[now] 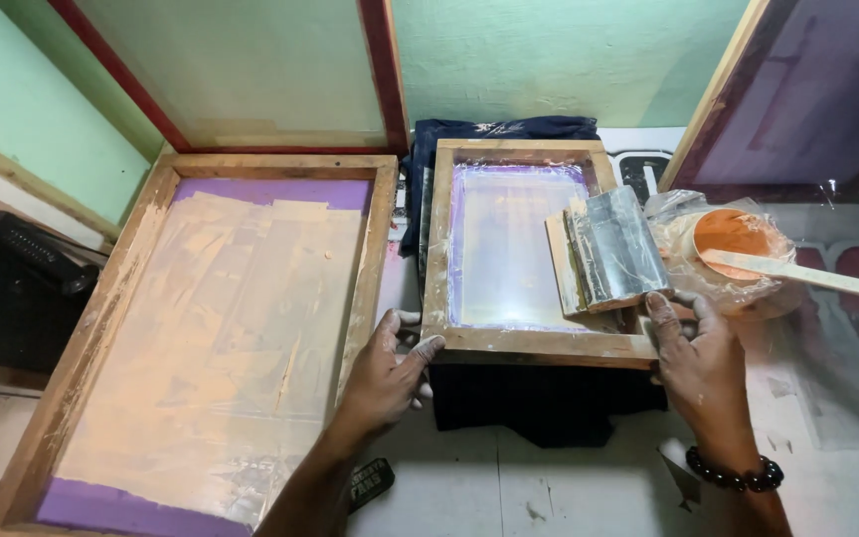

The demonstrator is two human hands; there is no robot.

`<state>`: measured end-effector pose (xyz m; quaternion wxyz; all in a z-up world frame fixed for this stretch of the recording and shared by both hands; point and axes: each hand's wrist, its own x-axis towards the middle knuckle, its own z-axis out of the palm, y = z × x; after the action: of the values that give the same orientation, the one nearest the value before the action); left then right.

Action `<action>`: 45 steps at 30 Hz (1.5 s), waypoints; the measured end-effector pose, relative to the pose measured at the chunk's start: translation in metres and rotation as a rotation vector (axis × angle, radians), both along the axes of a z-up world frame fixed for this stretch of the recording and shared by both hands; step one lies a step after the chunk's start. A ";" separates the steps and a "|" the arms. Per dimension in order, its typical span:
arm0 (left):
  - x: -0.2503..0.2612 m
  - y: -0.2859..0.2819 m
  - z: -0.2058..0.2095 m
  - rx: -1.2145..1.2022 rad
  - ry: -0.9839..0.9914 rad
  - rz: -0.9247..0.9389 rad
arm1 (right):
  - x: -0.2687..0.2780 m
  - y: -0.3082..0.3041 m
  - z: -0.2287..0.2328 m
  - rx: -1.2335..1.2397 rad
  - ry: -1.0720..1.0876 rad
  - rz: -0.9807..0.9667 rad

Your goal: The person uses a squeegee to pull white ink across a screen printing frame placed over a dark garment. They repeatedly pull the squeegee from top to bottom to transfer the ink through the screen mesh onto the fabric below.

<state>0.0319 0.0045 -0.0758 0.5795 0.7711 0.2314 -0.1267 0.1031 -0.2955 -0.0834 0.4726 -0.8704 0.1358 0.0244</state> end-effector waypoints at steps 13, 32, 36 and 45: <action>0.007 0.000 0.031 0.045 0.052 0.028 | 0.026 -0.010 0.028 0.025 0.024 0.099; 0.029 -0.001 0.060 0.054 -0.110 0.020 | 0.034 -0.019 0.043 -0.003 -0.165 0.053; 0.039 0.000 0.083 0.146 -0.100 0.021 | 0.033 -0.013 0.065 0.097 -0.148 0.071; 0.038 0.001 0.078 0.160 -0.166 0.020 | 0.031 -0.018 0.058 0.020 -0.300 0.162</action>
<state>0.0697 0.0052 0.0019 0.5346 0.8203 0.1998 -0.0377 0.1337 -0.3139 -0.0255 0.4925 -0.8677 -0.0070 -0.0664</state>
